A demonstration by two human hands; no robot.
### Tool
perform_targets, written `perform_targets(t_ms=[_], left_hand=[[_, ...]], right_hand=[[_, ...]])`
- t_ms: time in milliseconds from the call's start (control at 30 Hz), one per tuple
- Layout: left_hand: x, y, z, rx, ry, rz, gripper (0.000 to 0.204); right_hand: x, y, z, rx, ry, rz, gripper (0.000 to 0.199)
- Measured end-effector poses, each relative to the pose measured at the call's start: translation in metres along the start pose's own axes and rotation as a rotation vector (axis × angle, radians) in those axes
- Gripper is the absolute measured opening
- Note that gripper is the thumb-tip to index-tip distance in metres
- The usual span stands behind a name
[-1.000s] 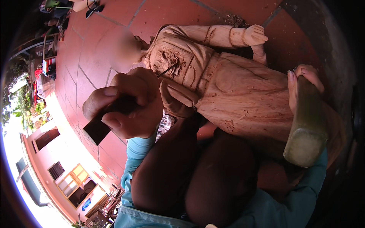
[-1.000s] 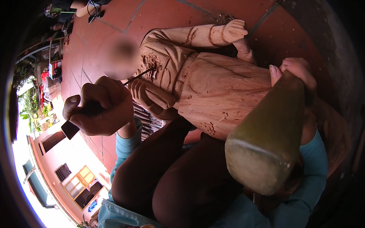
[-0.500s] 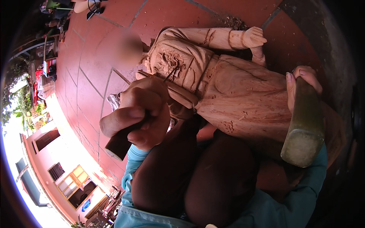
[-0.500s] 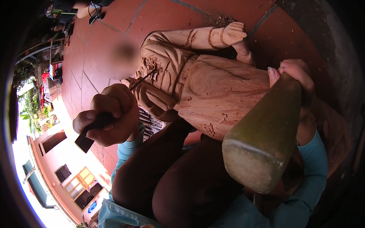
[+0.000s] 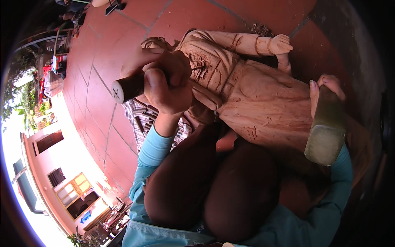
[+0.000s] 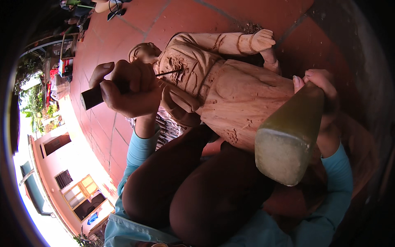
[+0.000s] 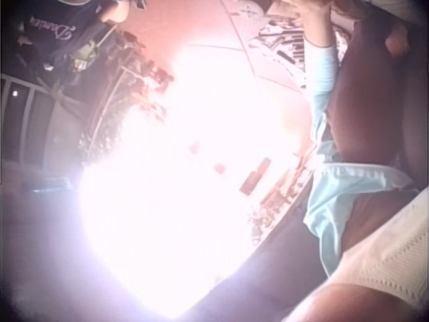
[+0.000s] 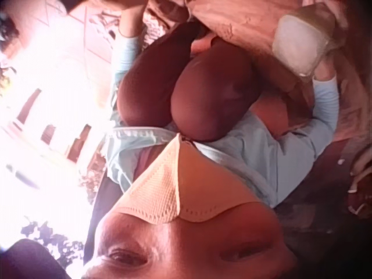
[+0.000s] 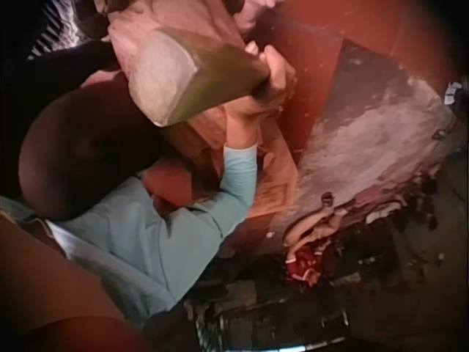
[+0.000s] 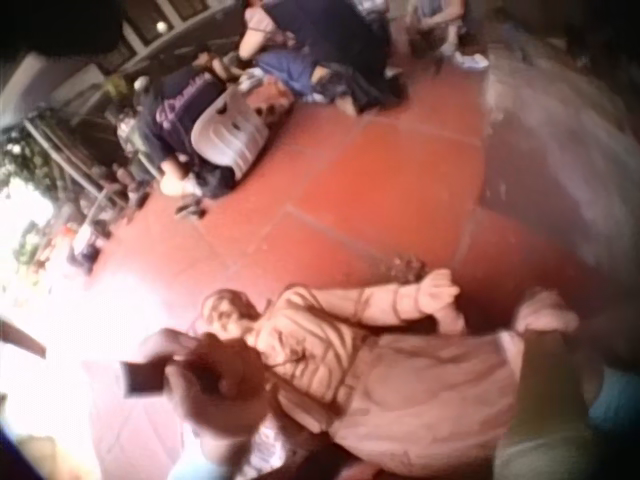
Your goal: The person carves a wooden statue of a seated figure using a chisel and a mallet. They repeatedly strike the chisel to shape the details of the statue's torso and clothing. The person occasionally switches chisels from a nearby collection to refine specific areas.
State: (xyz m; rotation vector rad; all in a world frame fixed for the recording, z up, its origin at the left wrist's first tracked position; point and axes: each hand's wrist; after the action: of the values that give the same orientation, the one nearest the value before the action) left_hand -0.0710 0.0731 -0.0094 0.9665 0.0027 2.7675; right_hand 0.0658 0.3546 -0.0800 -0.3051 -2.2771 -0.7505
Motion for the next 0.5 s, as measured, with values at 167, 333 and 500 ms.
perform_targets(t_ms=[167,333,500], left_hand=[[0.014,0.012,0.011,-0.63,0.437,0.355,0.031],[0.009,0.018,0.016,-0.289,0.199,0.35,0.032],[-0.004,0.018,0.008,-0.109,0.005,0.086,0.033]], right_hand=[[0.003,0.001,-0.004,-0.098,-0.011,-0.028,0.042],[-0.003,0.001,-0.001,-0.058,-0.123,-0.016,0.028],[-0.005,0.003,-0.001,-0.018,-0.133,-0.007,0.037]])
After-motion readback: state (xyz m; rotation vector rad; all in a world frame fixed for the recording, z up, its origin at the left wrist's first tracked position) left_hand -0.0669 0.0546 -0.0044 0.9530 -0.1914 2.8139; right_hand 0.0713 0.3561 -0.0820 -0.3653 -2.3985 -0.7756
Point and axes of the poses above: each hand's wrist, its own x-axis towards the middle knuckle, its own y-axis out of the back of the hand, z = x × y, and after that the axes turned 12 degrees about x, right-handed
